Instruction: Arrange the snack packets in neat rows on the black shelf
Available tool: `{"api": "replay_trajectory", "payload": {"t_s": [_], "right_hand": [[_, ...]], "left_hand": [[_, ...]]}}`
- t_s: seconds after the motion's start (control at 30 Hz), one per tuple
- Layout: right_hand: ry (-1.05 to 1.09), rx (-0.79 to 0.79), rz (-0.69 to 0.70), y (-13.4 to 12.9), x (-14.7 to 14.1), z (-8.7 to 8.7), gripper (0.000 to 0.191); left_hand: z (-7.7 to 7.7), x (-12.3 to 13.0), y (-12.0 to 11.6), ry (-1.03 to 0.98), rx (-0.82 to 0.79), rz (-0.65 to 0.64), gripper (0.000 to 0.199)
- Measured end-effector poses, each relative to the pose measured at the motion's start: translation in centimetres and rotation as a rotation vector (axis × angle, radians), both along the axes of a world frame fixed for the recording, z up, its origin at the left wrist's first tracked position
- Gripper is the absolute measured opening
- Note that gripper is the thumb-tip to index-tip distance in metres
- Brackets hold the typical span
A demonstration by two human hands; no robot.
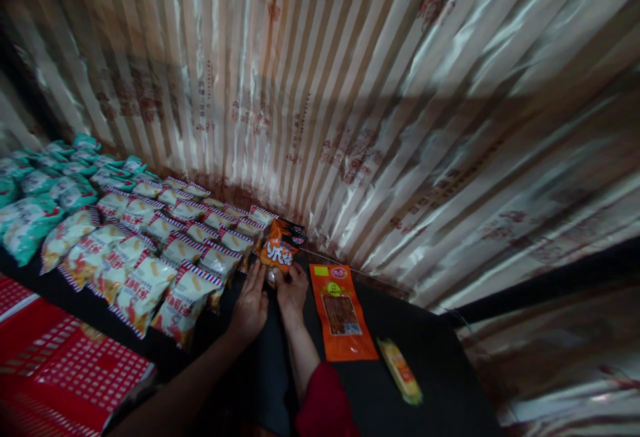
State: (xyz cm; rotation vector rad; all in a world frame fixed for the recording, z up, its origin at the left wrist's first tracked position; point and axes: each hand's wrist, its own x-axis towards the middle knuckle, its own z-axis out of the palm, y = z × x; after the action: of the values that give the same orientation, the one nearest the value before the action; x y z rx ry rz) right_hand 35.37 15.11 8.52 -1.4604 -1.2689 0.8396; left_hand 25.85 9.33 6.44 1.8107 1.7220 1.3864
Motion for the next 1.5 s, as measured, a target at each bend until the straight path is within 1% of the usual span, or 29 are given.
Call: {"api": "replay_trajectory", "payload": {"t_s": [0.1, 0.23, 0.37, 0.53, 0.63, 0.77, 0.87, 1.1, 1.3, 1.5], "right_hand": [[-0.063, 0.064, -0.090, 0.0, 0.0, -0.1, 0.025], [-0.023, 0.055, -0.059, 0.1, 0.0, -0.3, 0.027], [0.064, -0.020, 0.008, 0.0, -0.1, -0.7, 0.026], [0.114, -0.058, -0.016, -0.1, 0.1, -1.4, 0.029], [0.064, -0.047, -0.025, 0.0, 0.0, -1.3, 0.029], [-0.040, 0.006, -0.041, 0.1, -0.4, -0.8, 0.029], [-0.092, 0.045, -0.046, -0.1, -0.7, -0.7, 0.029], [-0.122, 0.092, -0.024, 0.0, -0.9, -0.9, 0.032], [-0.113, 0.144, 0.000, 0.2, -0.9, -1.0, 0.033], [-0.137, 0.124, -0.014, 0.2, -1.1, -1.2, 0.034]], "left_hand": [[-0.1, 0.0, 0.1, 0.010, -0.002, -0.023, 0.063], [-0.2, 0.0, 0.2, 0.014, -0.022, -0.035, 0.062], [-0.2, 0.0, 0.3, 0.006, -0.011, -0.029, 0.065], [-0.2, 0.0, 0.4, 0.020, -0.014, -0.059, 0.061], [-0.2, -0.1, 0.5, 0.027, -0.023, -0.071, 0.061], [-0.2, -0.2, 0.7, 0.012, -0.057, -0.064, 0.063], [-0.2, -0.3, 0.8, 0.011, -0.063, -0.063, 0.063], [-0.2, -0.4, 0.9, 0.003, -0.058, -0.085, 0.066], [0.0, -0.6, 1.1, -0.023, -0.087, -0.109, 0.065], [0.2, -0.6, 1.1, -0.041, -0.111, -0.106, 0.070]]}}
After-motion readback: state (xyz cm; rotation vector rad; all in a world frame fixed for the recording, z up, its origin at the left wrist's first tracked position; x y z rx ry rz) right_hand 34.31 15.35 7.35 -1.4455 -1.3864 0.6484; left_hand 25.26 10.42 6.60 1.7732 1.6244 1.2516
